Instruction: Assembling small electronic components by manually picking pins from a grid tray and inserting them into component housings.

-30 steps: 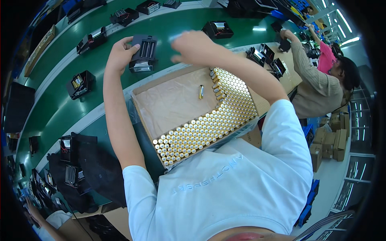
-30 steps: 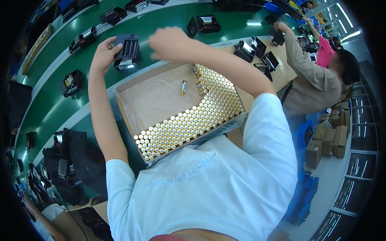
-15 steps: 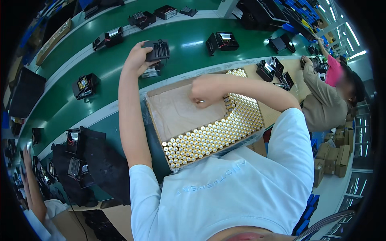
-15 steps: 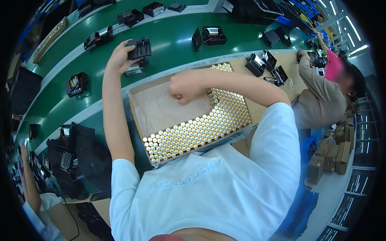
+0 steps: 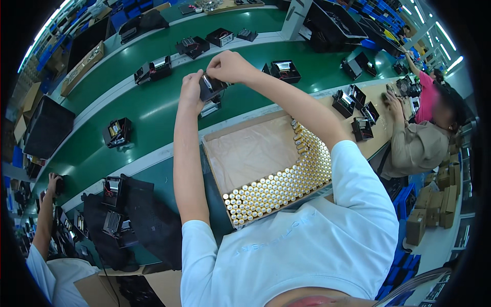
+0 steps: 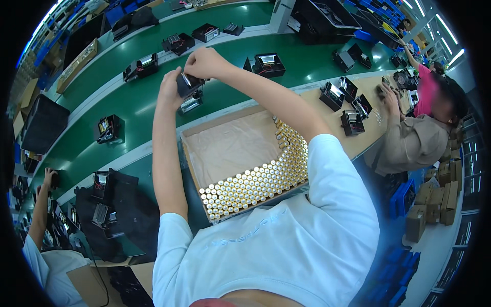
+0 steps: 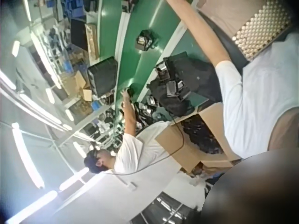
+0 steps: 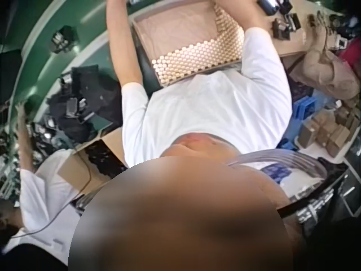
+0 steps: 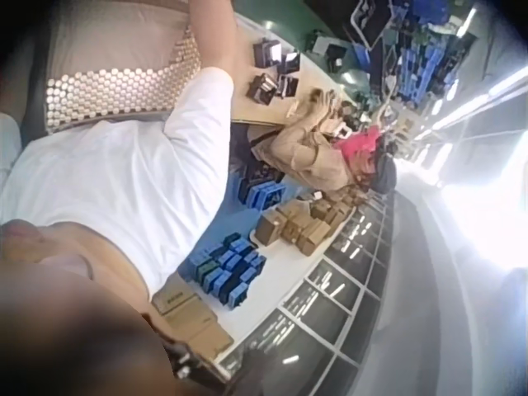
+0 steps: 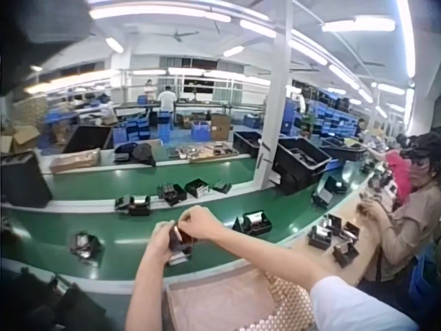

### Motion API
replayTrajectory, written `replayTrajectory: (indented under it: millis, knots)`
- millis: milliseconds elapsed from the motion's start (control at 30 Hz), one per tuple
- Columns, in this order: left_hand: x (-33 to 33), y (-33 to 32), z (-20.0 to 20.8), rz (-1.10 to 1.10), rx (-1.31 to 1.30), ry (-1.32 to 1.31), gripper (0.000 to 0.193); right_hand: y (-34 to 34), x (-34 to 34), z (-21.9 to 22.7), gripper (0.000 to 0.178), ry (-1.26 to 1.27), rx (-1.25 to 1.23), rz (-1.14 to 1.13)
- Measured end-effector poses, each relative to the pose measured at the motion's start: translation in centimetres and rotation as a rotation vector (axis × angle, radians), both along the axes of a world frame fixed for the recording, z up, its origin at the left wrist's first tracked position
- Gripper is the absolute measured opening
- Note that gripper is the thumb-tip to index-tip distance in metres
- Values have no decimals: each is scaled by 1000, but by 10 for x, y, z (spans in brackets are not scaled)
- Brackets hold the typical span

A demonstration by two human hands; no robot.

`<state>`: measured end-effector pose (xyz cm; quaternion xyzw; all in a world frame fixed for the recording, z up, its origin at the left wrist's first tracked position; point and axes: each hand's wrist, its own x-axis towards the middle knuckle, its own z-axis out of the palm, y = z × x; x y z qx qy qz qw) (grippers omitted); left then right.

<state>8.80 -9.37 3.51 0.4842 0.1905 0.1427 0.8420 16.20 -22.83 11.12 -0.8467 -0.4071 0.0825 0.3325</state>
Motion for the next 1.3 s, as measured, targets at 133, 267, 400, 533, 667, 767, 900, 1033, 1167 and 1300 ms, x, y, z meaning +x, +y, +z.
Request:
replayTrajectory:
  millis: [133, 267, 400, 533, 667, 767, 900, 1033, 1167, 1300]
  knots:
    - [0, -1, -4, 125, 54, 50, 48, -6, 5, -6, 15, 8, 246, 132]
    - [-8, -5, 4, 185, 94, 18, 53, -16, -18, -13, 14, -314, 332, 213]
    - [-5, -2, 2, 198, -56, -5, 58, -19, -12, -35, 15, -599, 361, 226]
    - [0, 2, -5, 119, -116, -5, 68, -17, -11, -34, 19, -807, 401, 277]
    - [-2, 10, 0, 209, -120, -42, 82, -48, -1, -12, 29, -797, 361, 400]
    - [-12, 14, -3, 246, 30, -22, 77, -101, -23, 32, 32, -99, -294, 550]
    - [-14, 16, 5, 181, 137, 20, 70, -164, -40, 11, 27, -154, -517, 889]
    - [-13, 22, 3, 197, 161, 33, 66, -205, -36, -8, 24, -243, -637, 1049]
    - [-11, 25, 4, 236, 161, 45, 65, -223, -28, -12, 20, -269, -627, 1115]
    - [-15, 26, 2, 250, 170, 71, 66, -229, -22, -12, 18, -265, -597, 1185]
